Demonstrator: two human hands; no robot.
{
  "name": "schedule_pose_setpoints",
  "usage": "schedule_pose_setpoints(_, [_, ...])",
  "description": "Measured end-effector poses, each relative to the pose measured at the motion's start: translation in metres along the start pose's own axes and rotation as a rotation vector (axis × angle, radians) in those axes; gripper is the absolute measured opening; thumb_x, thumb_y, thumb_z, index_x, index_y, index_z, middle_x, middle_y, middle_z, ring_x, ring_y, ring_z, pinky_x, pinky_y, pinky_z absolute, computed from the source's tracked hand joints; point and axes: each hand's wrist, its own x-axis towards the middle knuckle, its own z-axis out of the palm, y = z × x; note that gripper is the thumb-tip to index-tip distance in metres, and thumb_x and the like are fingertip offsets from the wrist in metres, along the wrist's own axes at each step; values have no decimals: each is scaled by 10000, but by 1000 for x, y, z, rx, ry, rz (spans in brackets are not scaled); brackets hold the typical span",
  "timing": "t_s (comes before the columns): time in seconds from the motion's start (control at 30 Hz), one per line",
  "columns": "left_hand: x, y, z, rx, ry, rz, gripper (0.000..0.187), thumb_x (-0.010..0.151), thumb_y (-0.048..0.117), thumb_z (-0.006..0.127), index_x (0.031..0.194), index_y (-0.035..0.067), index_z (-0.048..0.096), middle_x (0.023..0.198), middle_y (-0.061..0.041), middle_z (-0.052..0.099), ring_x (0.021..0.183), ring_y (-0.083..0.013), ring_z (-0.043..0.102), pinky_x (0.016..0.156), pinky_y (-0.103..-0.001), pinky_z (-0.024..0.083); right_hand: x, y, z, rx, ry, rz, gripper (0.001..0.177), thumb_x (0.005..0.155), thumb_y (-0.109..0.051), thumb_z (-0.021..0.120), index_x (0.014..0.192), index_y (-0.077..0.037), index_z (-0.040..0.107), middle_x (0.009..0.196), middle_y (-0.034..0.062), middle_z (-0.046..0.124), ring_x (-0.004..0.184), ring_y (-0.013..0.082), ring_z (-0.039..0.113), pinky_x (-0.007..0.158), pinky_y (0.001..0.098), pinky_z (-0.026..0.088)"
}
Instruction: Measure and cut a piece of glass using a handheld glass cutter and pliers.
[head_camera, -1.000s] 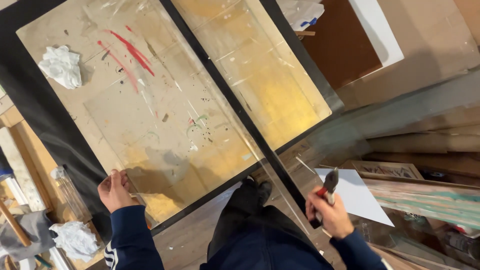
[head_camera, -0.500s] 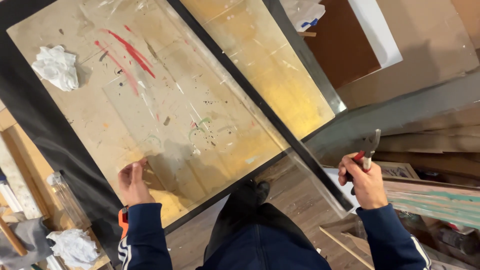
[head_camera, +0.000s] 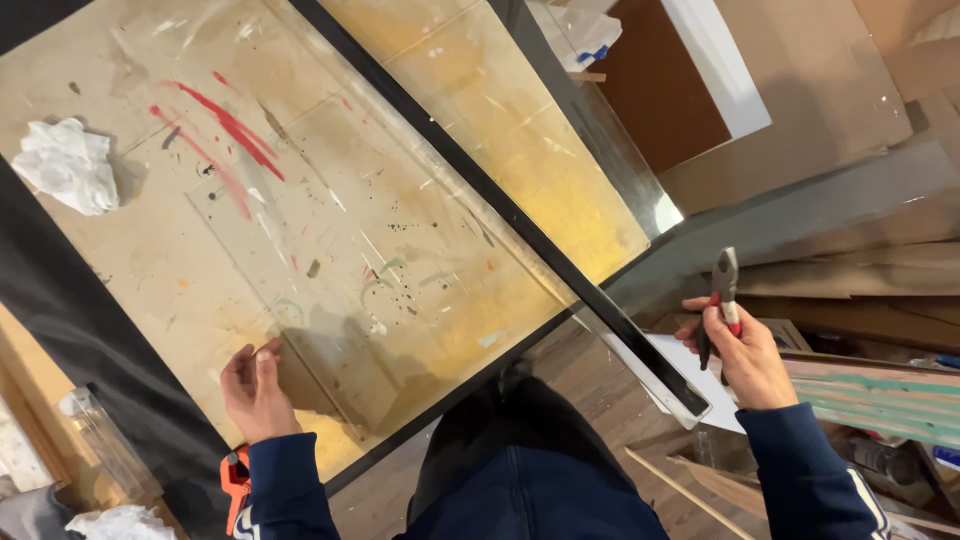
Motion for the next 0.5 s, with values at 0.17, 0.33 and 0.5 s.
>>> schedule_pose_setpoints(0.17, [2,-14,-2,82,22,97,290,1093,110,621,1313,-47,516,1215,-154,705,1068,-150,636,980,-253,498,19,8,-27,-129,51,-100,343,1116,-264,466,1193,3,666,956,70,716,795,76,594,741,238,494])
schedule_pose_setpoints(0.33, [-5,2,9,270,87,10,323,1087,146,615,1357,-9,531,1279,-182,651,990,-183,589,847,-326,485,62,6,-64,37,8,-49,346,1151,-270,490,1256,13,659,964,66,698,662,62,433,584,239,399])
schedule_pose_setpoints(0.5, [-9,-54,-26,968,41,386,447,1134,232,533,1483,-46,547,1566,-301,473,1417,-467,446,1182,-548,354,133,-42,-96,-355,-171,37,343,1041,-221,516,1324,-85,656,1004,36,733,595,88,475,563,245,434])
